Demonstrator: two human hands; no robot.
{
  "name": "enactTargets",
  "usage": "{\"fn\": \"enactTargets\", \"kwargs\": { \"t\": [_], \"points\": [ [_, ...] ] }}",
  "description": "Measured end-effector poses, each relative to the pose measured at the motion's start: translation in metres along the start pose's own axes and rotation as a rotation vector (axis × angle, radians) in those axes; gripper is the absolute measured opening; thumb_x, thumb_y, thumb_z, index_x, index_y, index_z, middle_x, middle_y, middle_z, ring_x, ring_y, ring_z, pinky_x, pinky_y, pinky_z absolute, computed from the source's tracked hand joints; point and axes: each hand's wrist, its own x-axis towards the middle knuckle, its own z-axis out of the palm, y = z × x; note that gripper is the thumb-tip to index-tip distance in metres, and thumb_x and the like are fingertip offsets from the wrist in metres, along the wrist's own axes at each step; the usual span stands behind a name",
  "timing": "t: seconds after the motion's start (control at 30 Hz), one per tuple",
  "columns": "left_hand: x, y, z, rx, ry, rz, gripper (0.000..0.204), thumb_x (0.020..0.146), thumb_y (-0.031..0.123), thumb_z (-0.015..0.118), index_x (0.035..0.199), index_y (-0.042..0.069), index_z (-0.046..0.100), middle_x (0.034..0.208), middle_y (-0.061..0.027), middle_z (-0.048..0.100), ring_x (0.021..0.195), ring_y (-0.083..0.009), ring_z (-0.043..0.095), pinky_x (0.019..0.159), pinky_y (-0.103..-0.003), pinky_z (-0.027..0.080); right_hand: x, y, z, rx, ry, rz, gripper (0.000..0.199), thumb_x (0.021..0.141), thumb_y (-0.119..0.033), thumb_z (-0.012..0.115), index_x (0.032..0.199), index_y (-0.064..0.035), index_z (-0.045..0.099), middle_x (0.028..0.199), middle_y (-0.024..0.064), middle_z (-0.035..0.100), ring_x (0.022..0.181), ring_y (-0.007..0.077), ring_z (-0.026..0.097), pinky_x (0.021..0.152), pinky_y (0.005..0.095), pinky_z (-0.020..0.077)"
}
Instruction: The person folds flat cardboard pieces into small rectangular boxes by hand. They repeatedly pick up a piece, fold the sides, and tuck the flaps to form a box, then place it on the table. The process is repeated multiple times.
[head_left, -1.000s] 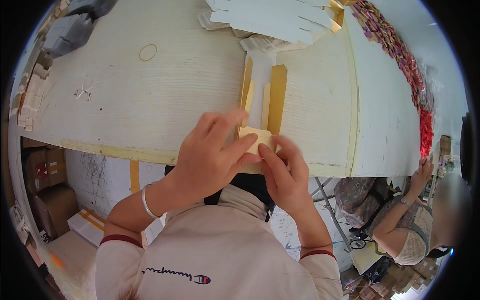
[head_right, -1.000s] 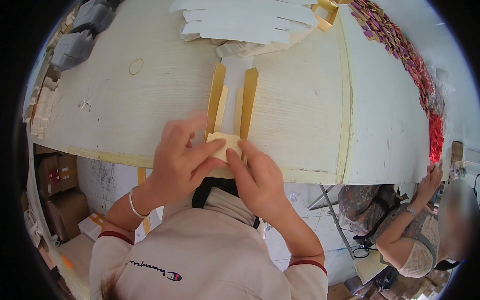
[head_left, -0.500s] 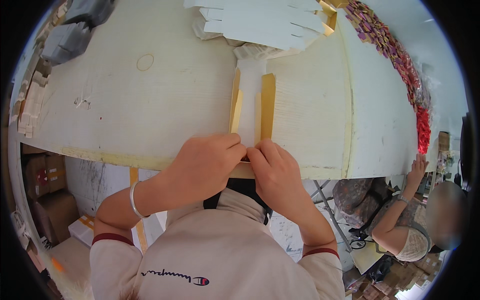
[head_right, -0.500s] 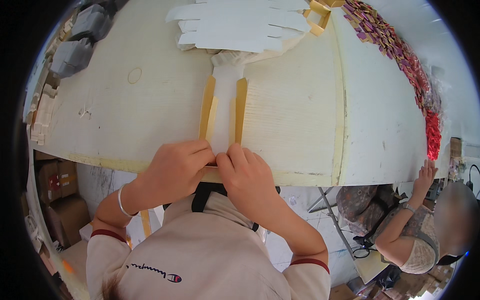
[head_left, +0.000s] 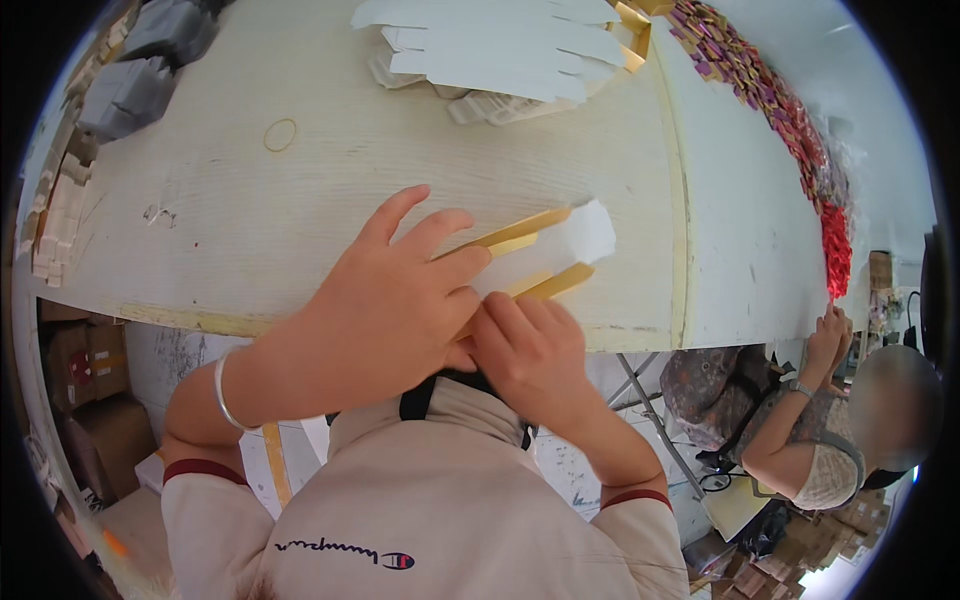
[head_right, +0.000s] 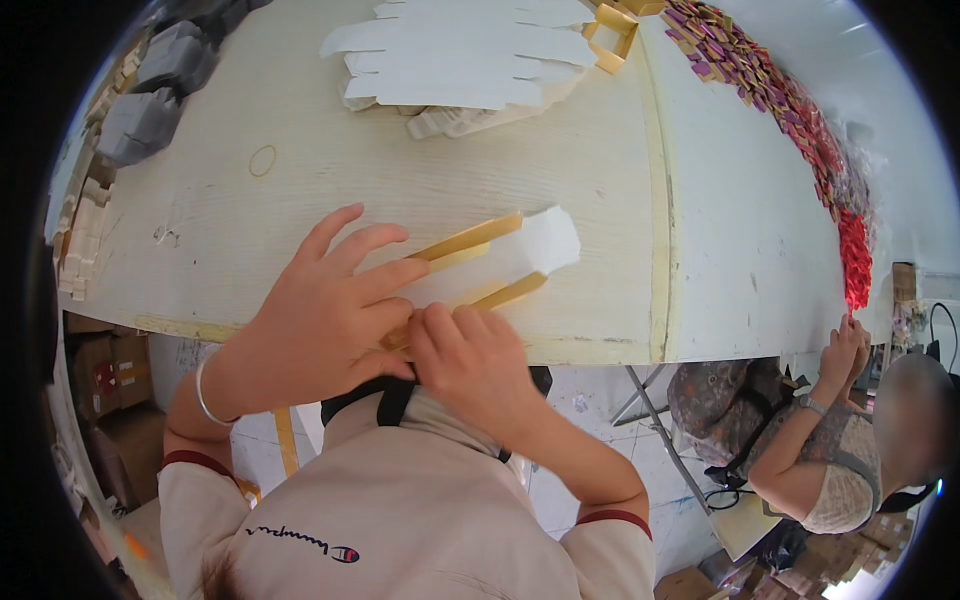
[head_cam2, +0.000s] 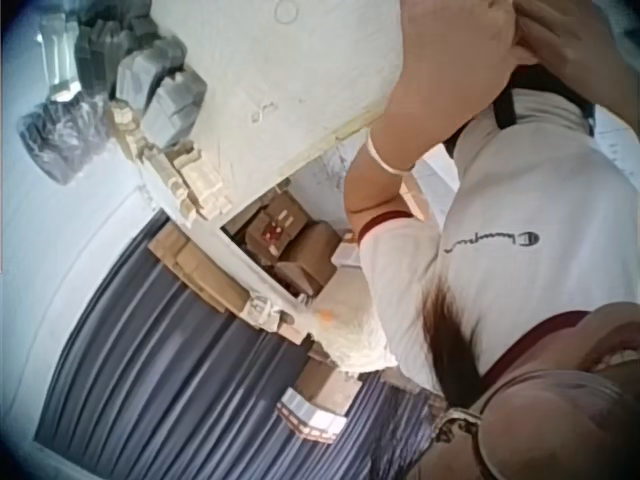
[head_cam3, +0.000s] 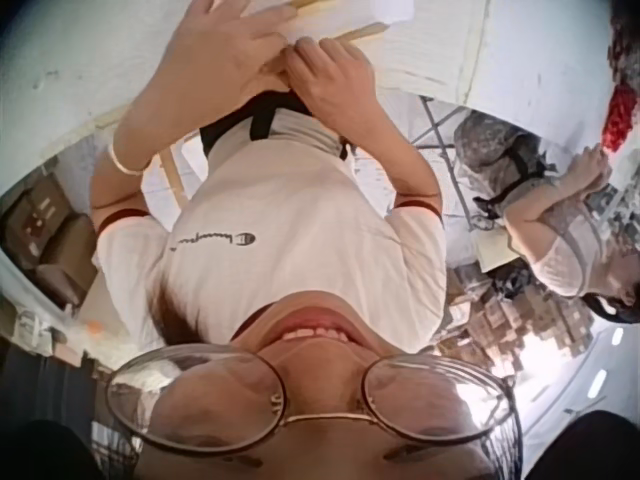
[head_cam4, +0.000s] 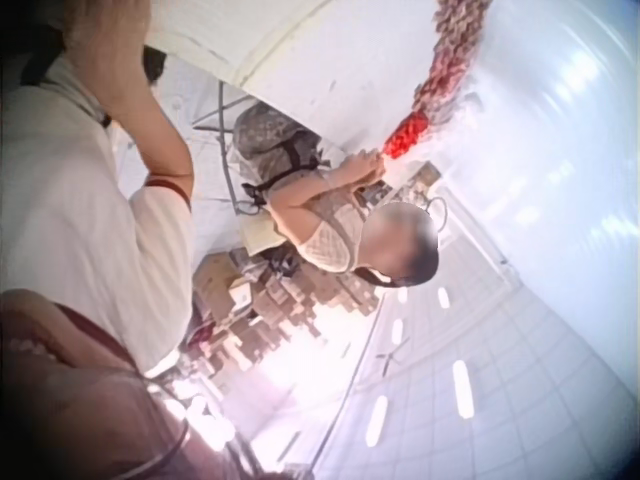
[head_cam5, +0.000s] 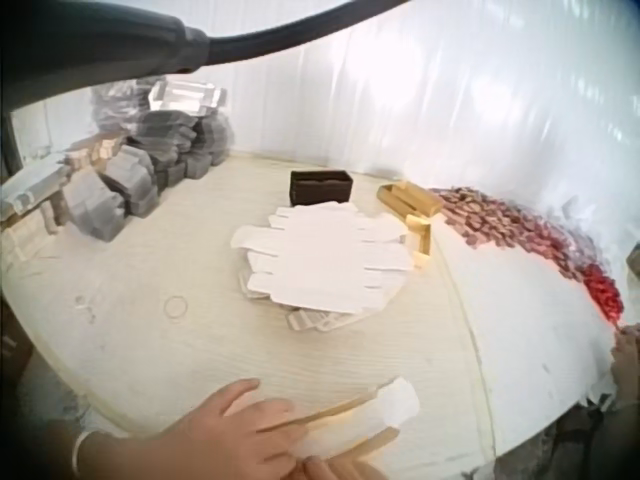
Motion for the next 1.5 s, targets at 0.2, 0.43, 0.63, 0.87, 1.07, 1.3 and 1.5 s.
{"fn": "enactTargets", "kwargs": {
  "t": [0.2,0.43,0.63,0.87,1.07,1.3,1.5],
  "points": [
    [-0.018,-0.014,-0.005,0.195,-0.043,0.054,0.011,0.067,0.013,0.07,0.071,0.007,0.063,0.11,-0.0035,0.058,0.115,-0.0243,0.051,0.102,-0.049,0.037,-0.005,0.019,-0.047,-0.014,0.044,0.076,0.041,0.07,-0.018,0.075,0.105,-0.0021,0.064,0.126,0.015,0.053,0.085,0.0245,0.057,0.067,0.0329,0.0467],
    [-0.01,0.004,0.006,0.317,0.157,0.104,0.015,0.069,0.013,0.068,0.083,0.008,0.064,0.119,-0.0033,0.058,0.108,-0.0215,0.05,0.089,-0.041,0.04,-0.011,0.034,0.002,-0.089,0.293,-0.018,0.034,0.067,-0.004,0.072,0.1,-0.0018,0.063,0.109,0.0115,0.059,0.08,0.0243,0.055,0.068,0.0331,0.0437],
    [-0.025,0.006,0.029,0.155,0.05,-0.001,0.02,0.069,0.011,0.067,0.089,0.009,0.063,0.097,-0.0011,0.064,0.075,-0.0181,0.055,0.065,-0.03,0.044,-0.002,0.0,-0.009,0.42,0.186,0.033,0.034,0.067,0.001,0.071,0.099,-0.0008,0.063,0.095,0.0092,0.06,0.077,0.0253,0.056,0.068,0.0344,0.0425],
    [-0.045,-0.017,0.025,-0.121,0.05,0.119,0.021,0.064,0.012,0.073,0.081,0.009,0.062,0.092,-0.0004,0.063,0.078,-0.0207,0.059,0.064,-0.031,0.048,-0.011,0.036,-0.015,0.289,-0.079,-0.055,0.053,0.067,0.0,0.071,0.118,-0.014,0.064,0.106,0.0093,0.057,0.089,0.0269,0.055,0.077,0.0355,0.0448],
    [-0.044,-0.019,0.033,-0.275,0.094,0.068,0.028,0.058,0.012,0.08,0.078,0.008,0.06,0.092,0.0,0.061,0.076,-0.0233,0.056,0.062,-0.031,0.047,-0.003,0.038,-0.015,0.443,-0.08,-0.112,0.037,0.069,-0.007,0.075,0.104,-0.0121,0.064,0.098,0.008,0.053,0.089,0.0258,0.053,0.079,0.0376,0.0419],
    [-0.041,-0.008,0.045,-0.298,0.142,-0.056,0.017,0.069,0.007,0.073,0.08,0.008,0.059,0.076,-0.0014,0.057,0.07,-0.0213,0.054,0.059,-0.033,0.045,-0.002,0.03,0.004,0.44,0.091,-0.064,0.021,0.07,-0.007,0.075,0.082,-0.0091,0.058,0.089,0.0079,0.048,0.081,0.0235,0.05,0.073,0.0354,0.0373],
    [-0.031,0.015,0.058,-0.365,0.272,-0.264,0.017,0.071,0.004,0.074,0.087,0.008,0.069,0.069,-0.0032,0.058,0.054,-0.0188,0.053,0.049,-0.031,0.041,0.0,0.028,0.003,0.415,0.039,-0.046,0.018,0.073,-0.006,0.072,0.081,-0.0079,0.057,0.081,0.0057,0.048,0.076,0.0229,0.051,0.071,0.0354,0.0376]
  ]
}}
